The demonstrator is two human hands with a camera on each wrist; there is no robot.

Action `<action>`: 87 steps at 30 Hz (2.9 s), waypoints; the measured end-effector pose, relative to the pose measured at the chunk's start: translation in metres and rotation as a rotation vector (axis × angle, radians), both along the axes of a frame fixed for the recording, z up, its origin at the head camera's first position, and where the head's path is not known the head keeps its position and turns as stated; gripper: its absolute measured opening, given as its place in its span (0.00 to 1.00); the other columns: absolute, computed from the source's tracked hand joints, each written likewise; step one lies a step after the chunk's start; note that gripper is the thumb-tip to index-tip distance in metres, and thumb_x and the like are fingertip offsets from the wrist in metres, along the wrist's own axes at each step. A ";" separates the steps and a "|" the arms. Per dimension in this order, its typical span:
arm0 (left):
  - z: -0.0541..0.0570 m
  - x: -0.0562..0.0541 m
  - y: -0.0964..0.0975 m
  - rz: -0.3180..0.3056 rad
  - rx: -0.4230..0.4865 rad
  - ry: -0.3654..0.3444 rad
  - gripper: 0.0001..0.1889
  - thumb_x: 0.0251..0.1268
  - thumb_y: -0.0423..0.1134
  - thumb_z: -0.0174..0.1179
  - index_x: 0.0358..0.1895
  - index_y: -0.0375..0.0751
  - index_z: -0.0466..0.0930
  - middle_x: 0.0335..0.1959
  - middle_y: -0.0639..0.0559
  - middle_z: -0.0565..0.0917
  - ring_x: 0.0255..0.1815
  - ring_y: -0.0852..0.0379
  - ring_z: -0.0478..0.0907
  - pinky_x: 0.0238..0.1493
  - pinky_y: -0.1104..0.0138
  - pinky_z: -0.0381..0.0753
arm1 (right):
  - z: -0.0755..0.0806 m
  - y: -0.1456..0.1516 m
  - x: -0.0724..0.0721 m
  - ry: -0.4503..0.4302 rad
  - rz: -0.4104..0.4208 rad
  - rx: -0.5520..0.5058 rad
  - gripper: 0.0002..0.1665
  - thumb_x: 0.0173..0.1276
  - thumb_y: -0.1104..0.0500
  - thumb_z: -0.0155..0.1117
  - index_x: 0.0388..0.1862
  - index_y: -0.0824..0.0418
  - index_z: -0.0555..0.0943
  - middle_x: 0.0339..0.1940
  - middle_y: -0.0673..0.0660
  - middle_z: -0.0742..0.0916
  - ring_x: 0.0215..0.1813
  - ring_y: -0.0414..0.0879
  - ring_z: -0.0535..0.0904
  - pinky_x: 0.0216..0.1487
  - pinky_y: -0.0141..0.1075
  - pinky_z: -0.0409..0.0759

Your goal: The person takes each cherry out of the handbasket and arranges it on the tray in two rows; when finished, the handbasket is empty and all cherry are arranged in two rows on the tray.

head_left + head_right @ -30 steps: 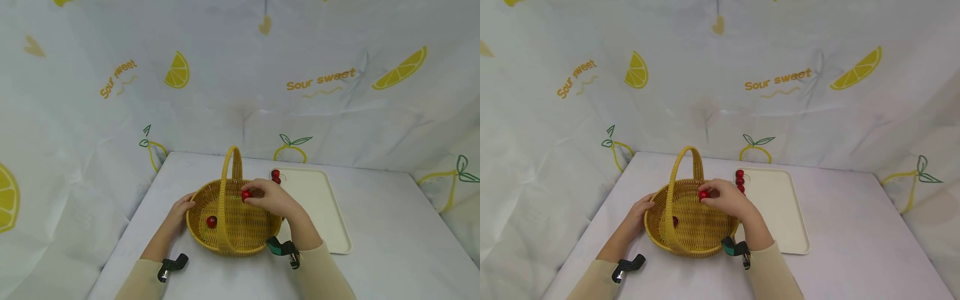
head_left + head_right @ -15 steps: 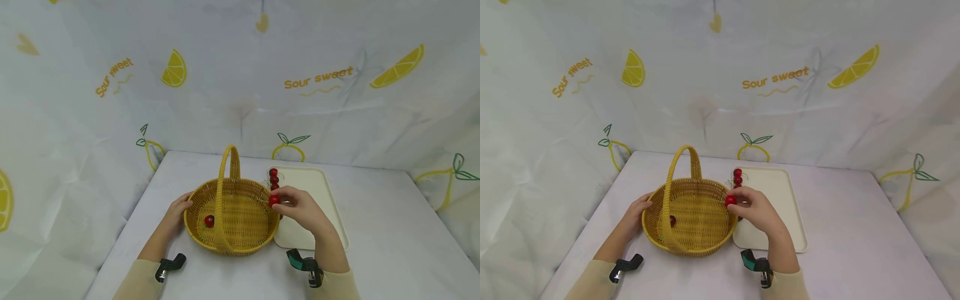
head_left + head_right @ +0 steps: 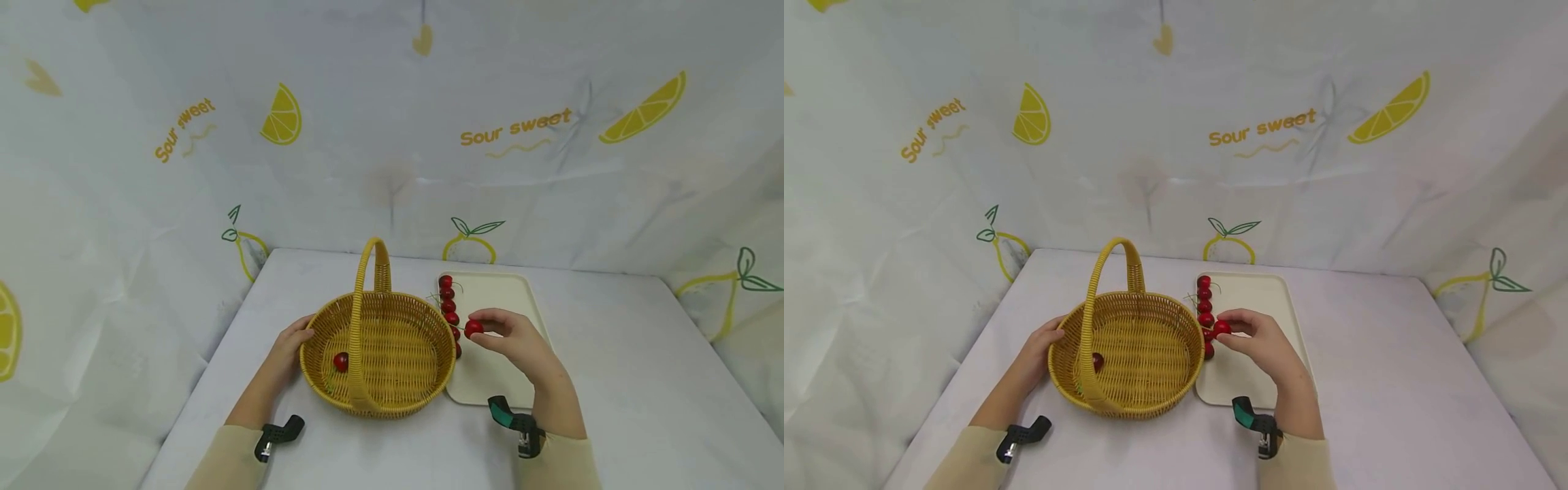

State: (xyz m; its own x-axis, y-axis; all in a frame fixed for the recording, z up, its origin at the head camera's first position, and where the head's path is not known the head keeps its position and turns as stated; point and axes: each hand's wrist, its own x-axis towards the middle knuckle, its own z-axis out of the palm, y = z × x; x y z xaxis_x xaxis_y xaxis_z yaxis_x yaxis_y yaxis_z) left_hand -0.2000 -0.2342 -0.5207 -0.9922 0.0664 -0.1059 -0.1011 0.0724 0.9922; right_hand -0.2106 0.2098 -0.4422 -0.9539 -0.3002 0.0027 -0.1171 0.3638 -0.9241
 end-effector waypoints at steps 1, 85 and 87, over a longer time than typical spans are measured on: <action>0.000 0.000 0.000 0.001 0.002 0.001 0.27 0.78 0.43 0.48 0.75 0.36 0.69 0.74 0.42 0.71 0.75 0.48 0.65 0.63 0.75 0.67 | -0.002 0.003 -0.001 -0.012 -0.005 0.005 0.23 0.69 0.57 0.73 0.59 0.66 0.81 0.51 0.59 0.88 0.57 0.54 0.81 0.59 0.46 0.77; 0.003 0.000 0.001 0.000 -0.023 0.035 0.25 0.78 0.42 0.47 0.73 0.35 0.70 0.70 0.40 0.74 0.64 0.56 0.74 0.58 0.74 0.73 | 0.061 -0.102 -0.023 0.081 0.092 0.006 0.21 0.69 0.61 0.71 0.60 0.63 0.80 0.47 0.57 0.85 0.51 0.50 0.84 0.54 0.45 0.81; 0.003 0.000 0.001 0.001 -0.026 0.034 0.25 0.78 0.41 0.47 0.73 0.35 0.70 0.70 0.39 0.74 0.63 0.57 0.74 0.58 0.74 0.74 | 0.063 -0.115 -0.025 0.093 0.129 0.031 0.22 0.69 0.61 0.71 0.60 0.63 0.80 0.46 0.56 0.85 0.51 0.49 0.83 0.53 0.44 0.82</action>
